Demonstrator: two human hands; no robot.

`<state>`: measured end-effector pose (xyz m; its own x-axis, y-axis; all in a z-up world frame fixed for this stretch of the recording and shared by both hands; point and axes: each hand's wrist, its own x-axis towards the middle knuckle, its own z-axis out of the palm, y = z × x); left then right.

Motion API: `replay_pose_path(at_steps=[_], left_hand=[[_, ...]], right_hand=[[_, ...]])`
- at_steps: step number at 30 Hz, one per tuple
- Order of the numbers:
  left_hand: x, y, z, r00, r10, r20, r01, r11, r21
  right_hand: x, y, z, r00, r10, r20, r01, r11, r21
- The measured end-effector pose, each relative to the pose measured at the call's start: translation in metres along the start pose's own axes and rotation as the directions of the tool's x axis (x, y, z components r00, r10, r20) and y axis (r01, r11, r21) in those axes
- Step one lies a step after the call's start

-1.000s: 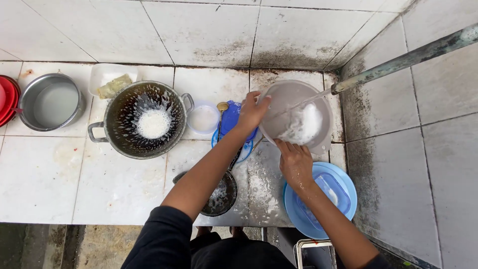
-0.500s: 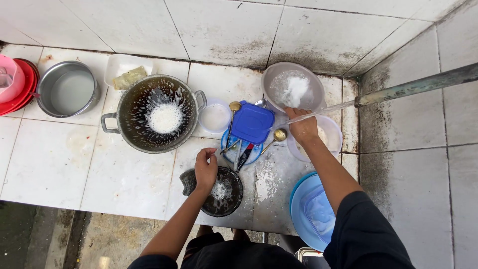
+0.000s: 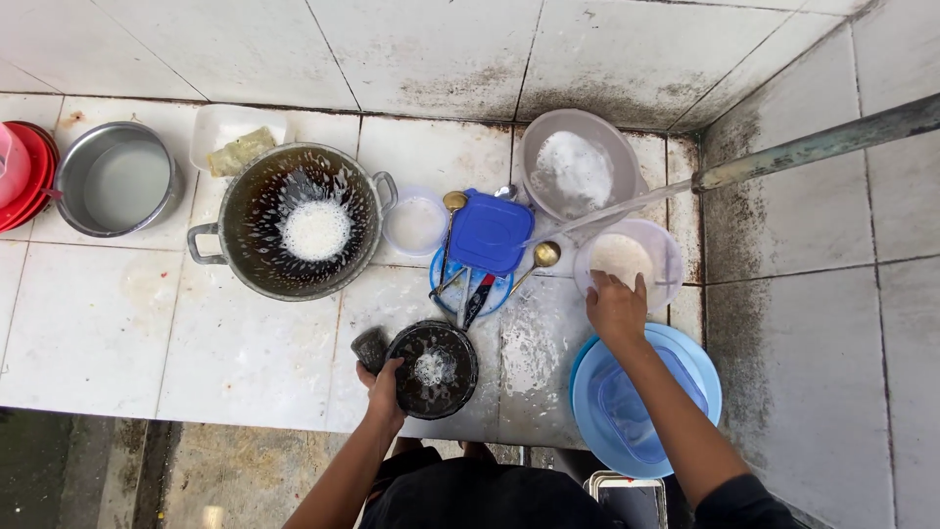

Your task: Washing and rinsing various dishes, plastic containers, and a large pot at an outdoor sink.

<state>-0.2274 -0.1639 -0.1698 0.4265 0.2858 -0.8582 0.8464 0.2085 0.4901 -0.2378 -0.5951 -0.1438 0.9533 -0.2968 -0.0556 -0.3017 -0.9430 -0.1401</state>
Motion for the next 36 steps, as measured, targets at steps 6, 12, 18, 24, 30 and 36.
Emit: replay_pose_path(at_steps=[6, 12, 18, 24, 30, 36], left_hand=[[0.018, -0.002, 0.028, 0.997, 0.074, -0.009, -0.075, 0.989, -0.125], [0.036, -0.016, 0.065, 0.973, 0.225, 0.053, -0.211, 0.958, -0.195], [0.042, -0.027, 0.108, 0.954, 0.278, 0.114, -0.240, 0.934, -0.264], [-0.044, 0.006, 0.125, 0.942, 0.259, 0.213, -0.218, 0.956, -0.196], [-0.043, -0.004, 0.117, 0.906, 0.410, 0.100, -0.422, 0.874, 0.239], [-0.080, -0.061, 0.158, 0.552, 0.279, 0.785, -0.752, 0.573, 0.325]], right_hand=[[-0.028, -0.005, -0.048, 0.996, 0.078, -0.049, -0.077, 0.997, 0.008], [-0.094, -0.003, -0.115, 0.924, 0.038, -0.381, -0.023, 0.999, 0.043], [-0.177, 0.018, -0.096, 0.931, 0.142, -0.337, -0.163, 0.986, -0.035], [-0.215, -0.023, -0.106, 0.991, 0.130, 0.043, -0.134, 0.984, 0.116], [-0.221, -0.032, -0.107, 0.975, 0.221, 0.020, -0.221, 0.955, 0.198], [-0.115, 0.009, -0.146, 0.984, 0.016, -0.177, -0.041, 0.990, -0.135]])
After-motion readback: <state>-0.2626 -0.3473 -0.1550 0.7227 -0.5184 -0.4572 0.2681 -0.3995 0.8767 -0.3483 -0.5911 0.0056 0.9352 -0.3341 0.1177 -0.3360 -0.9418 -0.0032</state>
